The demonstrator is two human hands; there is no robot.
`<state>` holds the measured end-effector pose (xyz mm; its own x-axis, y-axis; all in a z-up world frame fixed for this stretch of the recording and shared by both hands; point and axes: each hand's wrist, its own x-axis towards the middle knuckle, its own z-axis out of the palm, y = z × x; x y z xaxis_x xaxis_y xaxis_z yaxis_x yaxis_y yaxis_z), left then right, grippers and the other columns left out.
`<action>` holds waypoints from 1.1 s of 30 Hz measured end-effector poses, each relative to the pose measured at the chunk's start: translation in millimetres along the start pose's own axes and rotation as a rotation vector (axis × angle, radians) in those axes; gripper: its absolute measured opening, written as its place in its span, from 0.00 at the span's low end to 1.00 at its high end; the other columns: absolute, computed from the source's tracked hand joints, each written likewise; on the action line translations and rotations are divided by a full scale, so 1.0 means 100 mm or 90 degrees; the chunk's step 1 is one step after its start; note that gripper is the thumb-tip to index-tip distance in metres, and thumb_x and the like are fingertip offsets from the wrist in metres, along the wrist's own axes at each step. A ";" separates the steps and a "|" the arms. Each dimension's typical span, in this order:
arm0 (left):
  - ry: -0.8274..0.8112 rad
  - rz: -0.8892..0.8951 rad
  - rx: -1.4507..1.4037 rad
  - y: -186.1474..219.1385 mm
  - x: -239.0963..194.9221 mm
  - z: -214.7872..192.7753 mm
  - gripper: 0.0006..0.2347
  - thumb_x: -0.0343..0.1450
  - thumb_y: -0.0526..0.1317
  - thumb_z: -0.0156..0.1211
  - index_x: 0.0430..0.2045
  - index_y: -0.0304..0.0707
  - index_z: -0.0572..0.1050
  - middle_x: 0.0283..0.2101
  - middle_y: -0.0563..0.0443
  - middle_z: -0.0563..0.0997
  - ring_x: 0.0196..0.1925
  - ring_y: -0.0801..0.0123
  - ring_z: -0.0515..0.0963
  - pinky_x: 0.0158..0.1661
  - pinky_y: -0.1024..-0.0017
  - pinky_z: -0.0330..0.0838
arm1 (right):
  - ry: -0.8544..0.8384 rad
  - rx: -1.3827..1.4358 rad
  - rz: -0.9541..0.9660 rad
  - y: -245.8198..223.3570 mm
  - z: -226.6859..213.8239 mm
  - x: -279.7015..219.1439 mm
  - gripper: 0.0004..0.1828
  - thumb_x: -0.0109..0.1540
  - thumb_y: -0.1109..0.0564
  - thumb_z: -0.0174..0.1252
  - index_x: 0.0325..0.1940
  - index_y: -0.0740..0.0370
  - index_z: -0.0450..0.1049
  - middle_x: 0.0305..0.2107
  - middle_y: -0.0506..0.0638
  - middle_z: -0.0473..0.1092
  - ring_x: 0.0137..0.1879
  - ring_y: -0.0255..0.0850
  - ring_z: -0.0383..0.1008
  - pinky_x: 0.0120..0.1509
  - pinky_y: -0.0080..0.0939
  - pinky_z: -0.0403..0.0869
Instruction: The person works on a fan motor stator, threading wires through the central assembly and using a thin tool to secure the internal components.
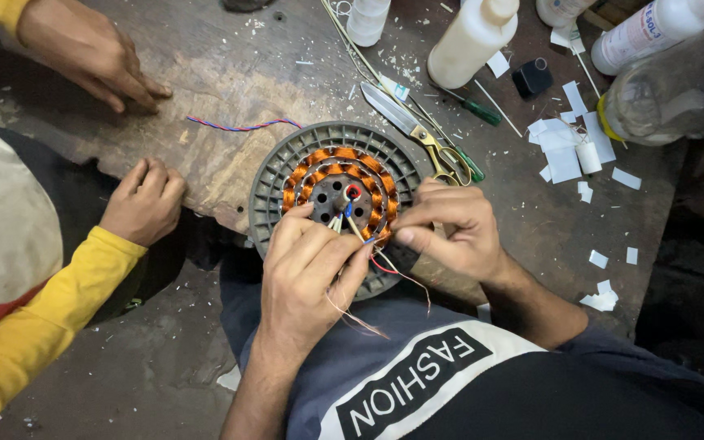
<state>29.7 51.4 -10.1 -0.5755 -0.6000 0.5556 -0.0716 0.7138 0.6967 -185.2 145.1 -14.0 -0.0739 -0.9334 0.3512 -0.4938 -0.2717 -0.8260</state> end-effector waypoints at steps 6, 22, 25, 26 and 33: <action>-0.002 0.015 0.061 0.04 0.00 0.03 0.06 0.67 0.32 0.70 0.33 0.34 0.80 0.31 0.51 0.77 0.38 0.58 0.75 0.59 0.55 0.71 | -0.030 -0.265 -0.065 -0.33 -0.01 0.05 0.15 0.52 0.58 0.74 0.40 0.63 0.81 0.28 0.49 0.69 0.35 0.42 0.67 0.42 0.43 0.63; -0.025 -0.042 0.033 0.15 -0.02 0.01 0.05 0.67 0.33 0.69 0.33 0.36 0.80 0.33 0.51 0.79 0.41 0.59 0.76 0.62 0.50 0.68 | -0.118 -0.059 0.028 -0.43 -0.05 0.13 0.04 0.59 0.64 0.65 0.36 0.65 0.77 0.43 0.54 0.78 0.48 0.44 0.81 0.52 0.41 0.77; -0.052 -0.052 0.010 0.14 -0.02 -0.03 0.06 0.66 0.34 0.70 0.33 0.35 0.81 0.32 0.51 0.78 0.40 0.59 0.75 0.62 0.50 0.67 | -0.136 0.027 0.082 -0.38 -0.05 0.11 0.02 0.63 0.65 0.62 0.36 0.67 0.76 0.39 0.54 0.80 0.45 0.41 0.84 0.48 0.38 0.80; -0.059 -0.052 0.001 0.13 -0.02 -0.05 0.06 0.66 0.34 0.70 0.33 0.35 0.81 0.32 0.51 0.78 0.40 0.59 0.75 0.62 0.50 0.67 | -0.142 0.044 0.084 -0.36 -0.04 0.11 0.02 0.64 0.65 0.62 0.36 0.67 0.75 0.38 0.54 0.80 0.43 0.39 0.84 0.47 0.37 0.80; -0.066 -0.040 -0.008 0.10 -0.01 -0.06 0.07 0.66 0.34 0.70 0.34 0.36 0.82 0.30 0.52 0.76 0.38 0.61 0.74 0.61 0.50 0.68 | -0.209 0.256 0.242 -0.25 -0.08 0.15 0.03 0.68 0.64 0.58 0.42 0.69 0.73 0.37 0.53 0.78 0.43 0.33 0.81 0.47 0.33 0.79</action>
<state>34.9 57.4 -0.9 -0.6520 -0.6018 0.4612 -0.0997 0.6710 0.7347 -180.6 139.7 15.3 0.1209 -0.9877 -0.0987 -0.1169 0.0846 -0.9895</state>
